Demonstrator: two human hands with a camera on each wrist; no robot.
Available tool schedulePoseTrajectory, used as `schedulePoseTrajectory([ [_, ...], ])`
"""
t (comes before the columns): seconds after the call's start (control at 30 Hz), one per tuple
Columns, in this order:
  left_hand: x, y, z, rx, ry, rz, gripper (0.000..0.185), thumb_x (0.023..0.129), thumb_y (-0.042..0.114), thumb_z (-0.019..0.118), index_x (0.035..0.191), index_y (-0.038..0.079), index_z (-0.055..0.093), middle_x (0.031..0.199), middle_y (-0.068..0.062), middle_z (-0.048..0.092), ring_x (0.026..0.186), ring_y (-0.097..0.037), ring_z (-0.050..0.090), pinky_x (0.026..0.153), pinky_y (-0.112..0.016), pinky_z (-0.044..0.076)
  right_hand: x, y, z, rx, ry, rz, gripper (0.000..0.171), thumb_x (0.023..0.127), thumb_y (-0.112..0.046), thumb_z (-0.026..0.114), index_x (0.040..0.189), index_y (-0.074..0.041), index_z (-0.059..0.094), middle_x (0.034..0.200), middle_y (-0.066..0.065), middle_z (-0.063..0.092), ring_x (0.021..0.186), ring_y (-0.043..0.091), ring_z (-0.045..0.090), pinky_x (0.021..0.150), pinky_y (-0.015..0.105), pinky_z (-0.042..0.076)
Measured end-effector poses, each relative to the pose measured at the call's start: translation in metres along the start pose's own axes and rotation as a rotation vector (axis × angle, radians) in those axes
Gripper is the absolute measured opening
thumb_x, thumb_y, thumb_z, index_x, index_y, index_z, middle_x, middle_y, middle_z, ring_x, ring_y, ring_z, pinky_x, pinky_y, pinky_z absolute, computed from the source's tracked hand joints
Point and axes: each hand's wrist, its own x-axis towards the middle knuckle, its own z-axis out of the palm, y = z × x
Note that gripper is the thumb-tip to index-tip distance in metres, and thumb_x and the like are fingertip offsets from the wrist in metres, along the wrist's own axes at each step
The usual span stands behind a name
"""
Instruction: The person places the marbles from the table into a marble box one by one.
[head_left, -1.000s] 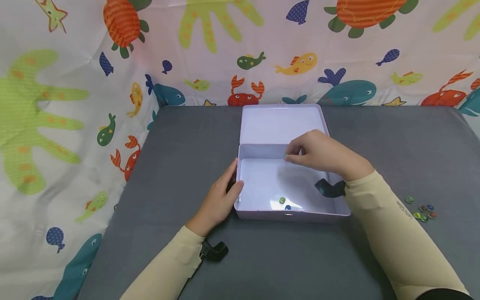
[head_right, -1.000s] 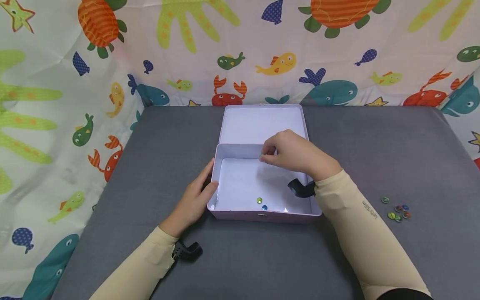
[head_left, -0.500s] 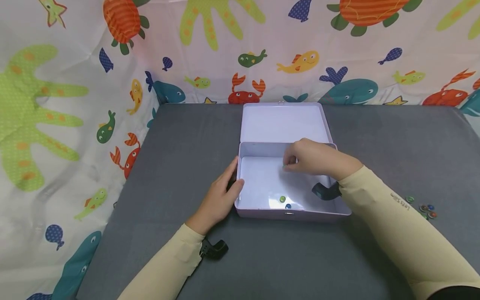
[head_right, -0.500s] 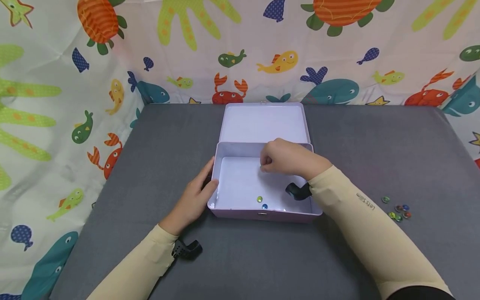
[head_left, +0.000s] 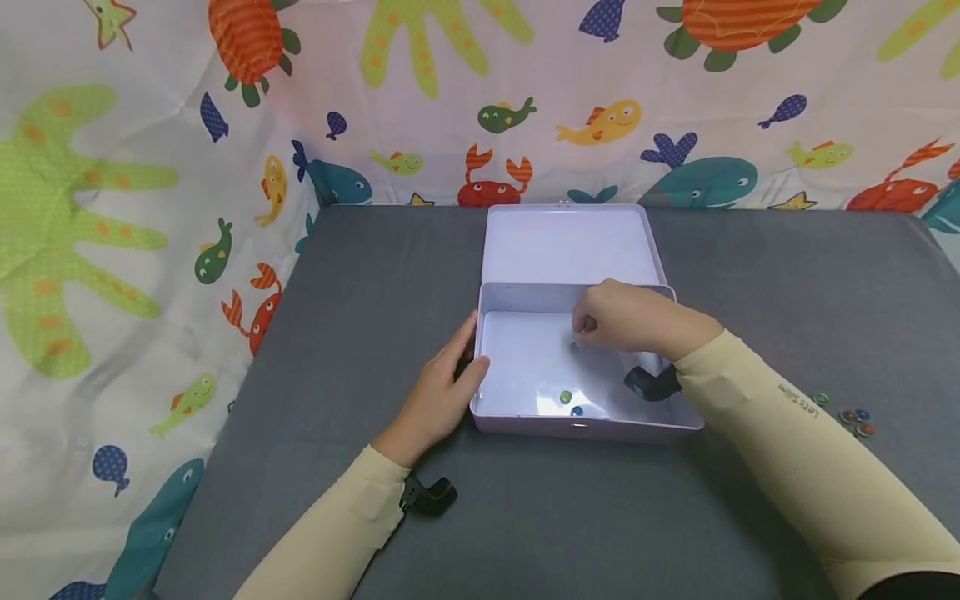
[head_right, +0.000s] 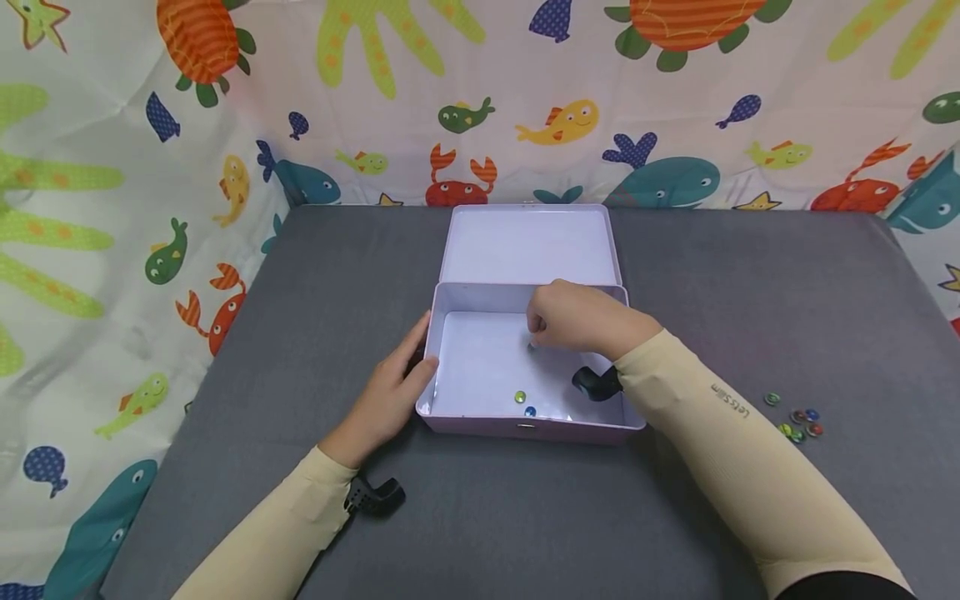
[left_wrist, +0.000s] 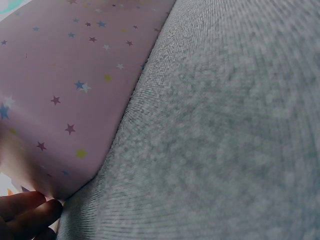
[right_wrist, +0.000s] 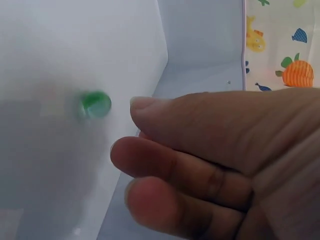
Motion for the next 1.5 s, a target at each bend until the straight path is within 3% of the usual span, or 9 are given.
schedulePoseTrajectory([
  [0.4, -0.001, 0.002, 0.002, -0.001, -0.006, 0.001, 0.066, 0.109, 0.042, 0.046, 0.169, 0.033, 0.02, 0.172, 0.007, 0.026, 0.156, -0.018, 0.031, 0.123, -0.053, 0.032, -0.009, -0.004, -0.004, -0.004, 0.014, 0.053, 0.015, 0.091, -0.012, 0.081, 0.102, -0.002, 0.082, 0.093, 0.007, 0.078, 0.087, 0.02, 0.071, 0.086, 0.045, 0.061],
  [0.87, -0.001, 0.002, 0.005, 0.001, -0.003, -0.002, 0.067, 0.11, 0.042, 0.046, 0.17, 0.03, 0.019, 0.172, 0.009, 0.024, 0.158, -0.018, 0.027, 0.124, -0.053, 0.029, -0.027, -0.004, -0.009, -0.055, 0.073, 0.081, 0.013, 0.09, -0.014, 0.083, 0.1, -0.005, 0.082, 0.089, 0.004, 0.077, 0.08, 0.017, 0.067, 0.08, 0.043, 0.061],
  [1.5, -0.001, 0.0, 0.003, -0.006, 0.009, 0.001, 0.067, 0.11, 0.043, 0.046, 0.17, 0.029, 0.02, 0.172, 0.009, 0.024, 0.158, -0.017, 0.025, 0.125, -0.054, 0.026, -0.06, 0.006, -0.022, -0.002, 0.144, 0.104, 0.016, 0.093, -0.016, 0.08, 0.107, -0.007, 0.082, 0.093, 0.004, 0.078, 0.075, 0.016, 0.066, 0.073, 0.038, 0.062],
])
